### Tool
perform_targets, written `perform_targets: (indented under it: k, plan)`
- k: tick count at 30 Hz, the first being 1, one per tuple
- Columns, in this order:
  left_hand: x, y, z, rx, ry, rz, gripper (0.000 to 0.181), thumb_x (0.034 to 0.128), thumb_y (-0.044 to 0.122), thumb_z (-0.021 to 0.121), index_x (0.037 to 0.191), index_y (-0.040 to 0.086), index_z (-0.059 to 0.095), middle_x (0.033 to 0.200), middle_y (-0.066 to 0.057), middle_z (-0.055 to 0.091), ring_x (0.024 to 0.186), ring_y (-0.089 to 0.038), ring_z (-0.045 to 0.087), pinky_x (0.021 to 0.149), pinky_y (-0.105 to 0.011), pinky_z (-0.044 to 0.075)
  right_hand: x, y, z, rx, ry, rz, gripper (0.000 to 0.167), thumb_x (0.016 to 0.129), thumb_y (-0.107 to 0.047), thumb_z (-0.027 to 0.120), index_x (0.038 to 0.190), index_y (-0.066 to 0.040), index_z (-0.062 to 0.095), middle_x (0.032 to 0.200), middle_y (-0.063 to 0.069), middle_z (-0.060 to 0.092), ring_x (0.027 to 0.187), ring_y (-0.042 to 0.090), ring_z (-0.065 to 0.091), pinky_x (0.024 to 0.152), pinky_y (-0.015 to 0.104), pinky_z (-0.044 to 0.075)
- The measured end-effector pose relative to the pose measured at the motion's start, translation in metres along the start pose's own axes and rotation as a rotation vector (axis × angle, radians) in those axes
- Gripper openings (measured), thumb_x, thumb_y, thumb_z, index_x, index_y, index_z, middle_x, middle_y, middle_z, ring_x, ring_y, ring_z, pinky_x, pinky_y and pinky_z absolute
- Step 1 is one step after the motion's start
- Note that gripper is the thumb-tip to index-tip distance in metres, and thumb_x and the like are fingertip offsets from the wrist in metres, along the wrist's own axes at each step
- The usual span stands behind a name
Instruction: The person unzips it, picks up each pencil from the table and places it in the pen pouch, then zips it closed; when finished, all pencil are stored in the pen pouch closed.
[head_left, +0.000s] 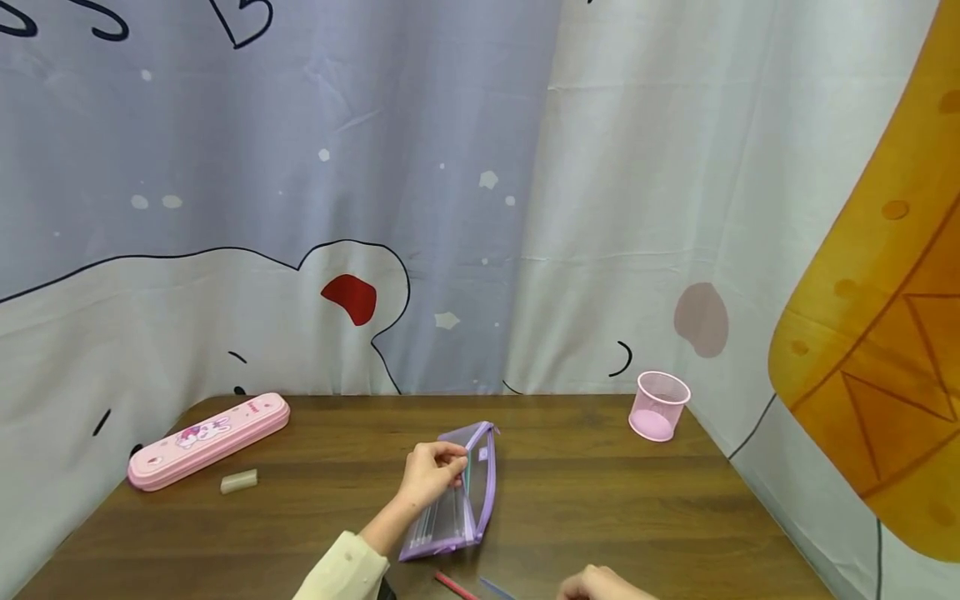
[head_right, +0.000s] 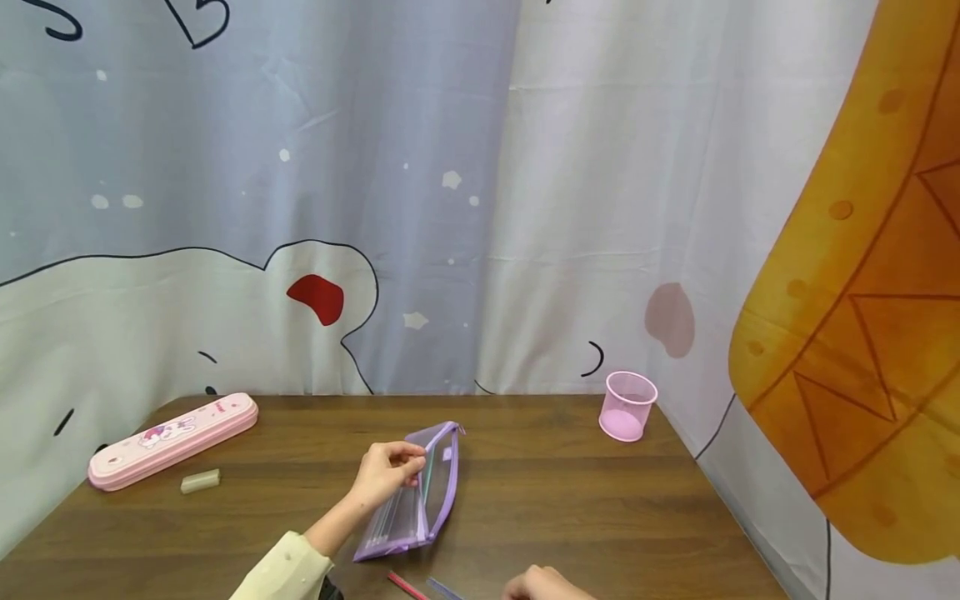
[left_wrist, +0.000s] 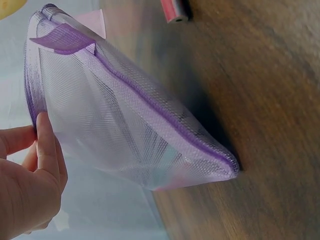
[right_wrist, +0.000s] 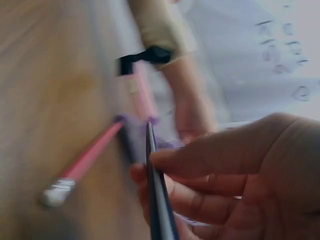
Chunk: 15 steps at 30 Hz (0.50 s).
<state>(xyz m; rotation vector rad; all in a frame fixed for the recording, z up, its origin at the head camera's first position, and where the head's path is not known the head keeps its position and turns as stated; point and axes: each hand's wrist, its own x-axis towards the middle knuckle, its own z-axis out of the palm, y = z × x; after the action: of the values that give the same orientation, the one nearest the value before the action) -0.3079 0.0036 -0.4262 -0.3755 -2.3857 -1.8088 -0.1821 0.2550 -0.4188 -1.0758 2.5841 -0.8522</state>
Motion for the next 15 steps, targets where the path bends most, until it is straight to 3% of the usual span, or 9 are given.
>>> perform_targets:
  k: [2, 4, 6, 9, 15]
  plan:
    - [0.000, 0.001, -0.001, -0.002, 0.003, -0.004, 0.016, 0.0756, 0.001, 0.062, 0.089, -0.008, 0.065, 0.066, -0.012, 0.063, 0.049, -0.009, 0.057, 0.047, -0.021, 0.053, -0.004, -0.005, -0.011, 0.126, -0.003, -0.087, 0.008, 0.075, -0.003, 0.058, 0.081, 0.000, 0.063, 0.066, 0.012, 0.063, 0.063, -0.013, 0.045, 0.053, 0.008, 0.044]
    - [0.000, 0.001, -0.001, -0.004, 0.007, -0.007, 0.017, 0.0754, 0.000, 0.062, 0.090, -0.008, 0.065, 0.066, -0.011, 0.063, 0.049, -0.009, 0.056, 0.047, -0.021, 0.053, -0.006, -0.008, -0.021, 0.259, 0.020, -0.117, 0.014, 0.078, -0.002, 0.058, 0.090, 0.004, 0.061, 0.071, 0.018, 0.062, 0.067, -0.010, 0.050, 0.055, 0.013, 0.049]
    - [0.000, 0.002, -0.002, 0.000, 0.010, -0.007, 0.017, 0.0754, 0.000, 0.062, 0.090, -0.008, 0.065, 0.066, -0.011, 0.063, 0.049, -0.008, 0.056, 0.047, -0.021, 0.053, -0.006, -0.010, -0.029, 0.394, 0.069, -0.061, 0.021, 0.079, -0.002, 0.059, 0.098, 0.008, 0.058, 0.073, 0.021, 0.061, 0.068, -0.006, 0.054, 0.052, 0.019, 0.051]
    - [0.000, 0.001, -0.004, 0.006, 0.007, -0.010, 0.016, 0.0755, 0.001, 0.063, 0.090, -0.007, 0.065, 0.066, -0.010, 0.062, 0.049, -0.007, 0.055, 0.047, -0.021, 0.053, 0.003, -0.006, -0.034, 0.458, 0.190, 0.053, 0.031, 0.079, -0.006, 0.061, 0.105, 0.010, 0.055, 0.076, 0.020, 0.062, 0.065, 0.000, 0.056, 0.048, 0.024, 0.052]
    - [0.000, 0.001, -0.004, 0.011, 0.001, -0.012, 0.016, 0.0760, 0.001, 0.063, 0.089, -0.006, 0.065, 0.067, -0.011, 0.062, 0.050, -0.008, 0.056, 0.048, -0.022, 0.054, 0.048, 0.010, -0.025, 0.598, 0.388, 0.275, 0.039, 0.077, -0.006, 0.063, 0.109, 0.013, 0.053, 0.083, 0.019, 0.065, 0.059, 0.007, 0.057, 0.050, 0.027, 0.053]
